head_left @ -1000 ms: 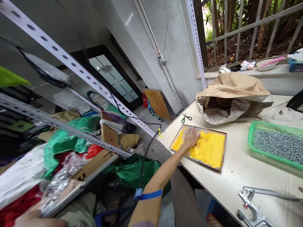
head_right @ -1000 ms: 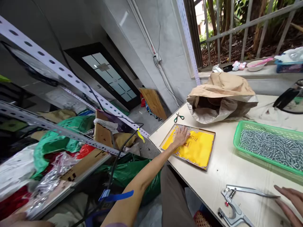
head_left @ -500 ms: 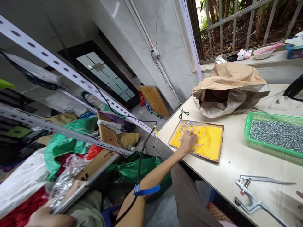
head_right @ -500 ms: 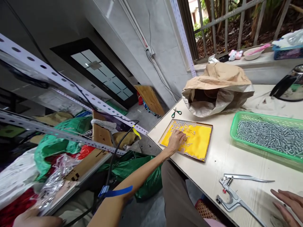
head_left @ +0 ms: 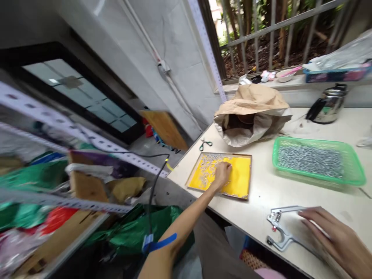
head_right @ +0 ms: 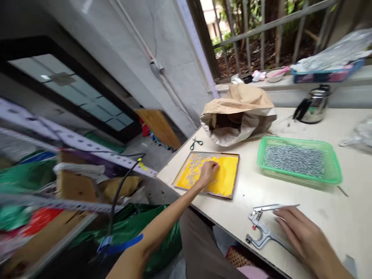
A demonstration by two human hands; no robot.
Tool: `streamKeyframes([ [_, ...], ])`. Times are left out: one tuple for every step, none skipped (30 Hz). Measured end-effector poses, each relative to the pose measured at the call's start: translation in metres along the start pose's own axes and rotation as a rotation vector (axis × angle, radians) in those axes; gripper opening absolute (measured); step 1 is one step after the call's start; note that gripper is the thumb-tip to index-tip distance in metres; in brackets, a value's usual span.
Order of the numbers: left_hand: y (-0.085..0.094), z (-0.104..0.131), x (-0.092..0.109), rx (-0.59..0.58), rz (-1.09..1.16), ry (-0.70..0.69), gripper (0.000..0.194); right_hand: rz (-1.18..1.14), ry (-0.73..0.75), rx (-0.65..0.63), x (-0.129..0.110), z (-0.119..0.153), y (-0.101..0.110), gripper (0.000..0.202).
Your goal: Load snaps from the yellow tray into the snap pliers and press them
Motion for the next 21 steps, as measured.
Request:
streamKeyframes([
  [0.001,0.007,0.001,-0.01,0.041,-0.028,0.022,-0.102,-0.009,-0.051,-0.011,-0.021,-0.006,0.022],
  [0.001,0.014,0.001,-0.018,0.103,-0.054,0.022,-0.188,-0.03,-0.071,-0.023,-0.042,-0.015,0.022],
  [0.001,0.021,0.0,-0.003,0.259,-0.041,0.021,-0.256,-0.06,-0.072,-0.033,-0.063,-0.027,0.021],
  [0.001,0.027,-0.002,-0.012,0.41,-0.008,0.025,-0.311,-0.079,-0.065,-0.042,-0.083,-0.041,0.019],
  [0.0,0.032,-0.003,-0.046,0.514,0.024,0.031,-0.357,-0.109,-0.065,-0.05,-0.101,-0.057,0.016],
  [-0.001,0.037,-0.004,-0.062,0.567,0.017,0.035,-0.403,-0.143,-0.08,-0.057,-0.116,-0.073,0.012],
  [0.0,0.041,-0.004,-0.067,0.587,-0.015,0.038,-0.449,-0.176,-0.085,-0.063,-0.129,-0.087,0.009],
  [0.001,0.044,-0.004,-0.058,0.589,-0.045,0.039,-0.498,-0.208,-0.089,-0.068,-0.139,-0.1,0.006],
  [0.004,0.047,-0.004,-0.041,0.58,-0.072,0.04,-0.496,-0.22,-0.082,-0.072,-0.146,-0.11,0.005],
  [0.007,0.049,-0.003,-0.025,0.57,-0.085,0.041,-0.498,-0.232,-0.077,-0.076,-0.15,-0.117,0.006],
  [0.01,0.051,-0.003,-0.015,0.566,-0.082,0.042,-0.49,-0.24,-0.071,-0.079,-0.153,-0.121,0.007],
  [0.012,0.052,-0.004,-0.014,0.565,-0.07,0.043,-0.475,-0.247,-0.066,-0.082,-0.154,-0.123,0.009],
  [0.014,0.053,-0.005,-0.021,0.565,-0.056,0.044,-0.464,-0.255,-0.063,-0.083,-0.154,-0.124,0.01],
  [0.016,0.054,-0.006,-0.031,0.565,-0.047,0.045,-0.452,-0.264,-0.06,-0.084,-0.155,-0.123,0.011],
  [0.017,0.054,-0.008,-0.038,0.566,-0.038,0.045,-0.44,-0.273,-0.059,-0.084,-0.155,-0.122,0.011],
  [0.018,0.053,-0.01,-0.042,0.571,-0.028,0.046,-0.429,-0.282,-0.061,-0.084,-0.156,-0.122,0.012],
  [0.017,0.052,-0.012,-0.05,0.586,-0.016,0.047,-0.418,-0.289,-0.065,-0.084,-0.158,-0.121,0.012],
  [0.017,0.051,-0.014,-0.065,0.61,0.002,0.049,-0.408,-0.295,-0.071,-0.083,-0.159,-0.122,0.012],
  [0.016,0.049,-0.016,-0.084,0.643,0.026,0.051,-0.396,-0.303,-0.077,-0.083,-0.162,-0.122,0.013],
  [0.015,0.046,-0.018,-0.104,0.675,0.055,0.054,-0.384,-0.312,-0.083,-0.083,-0.164,-0.123,0.013],
  [0.015,0.044,-0.02,-0.117,0.699,0.08,0.057,-0.372,-0.322,-0.087,-0.083,-0.166,-0.124,0.013],
])
Point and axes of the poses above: each hand's wrist, its own z-axis away from the middle knuckle, its own y-axis out of the back of the hand, x = y × z, the point moved 1 cm from there along -z, towards the middle knuckle, and after that the axes turned 10 degrees about z, right-handed, at the moved point
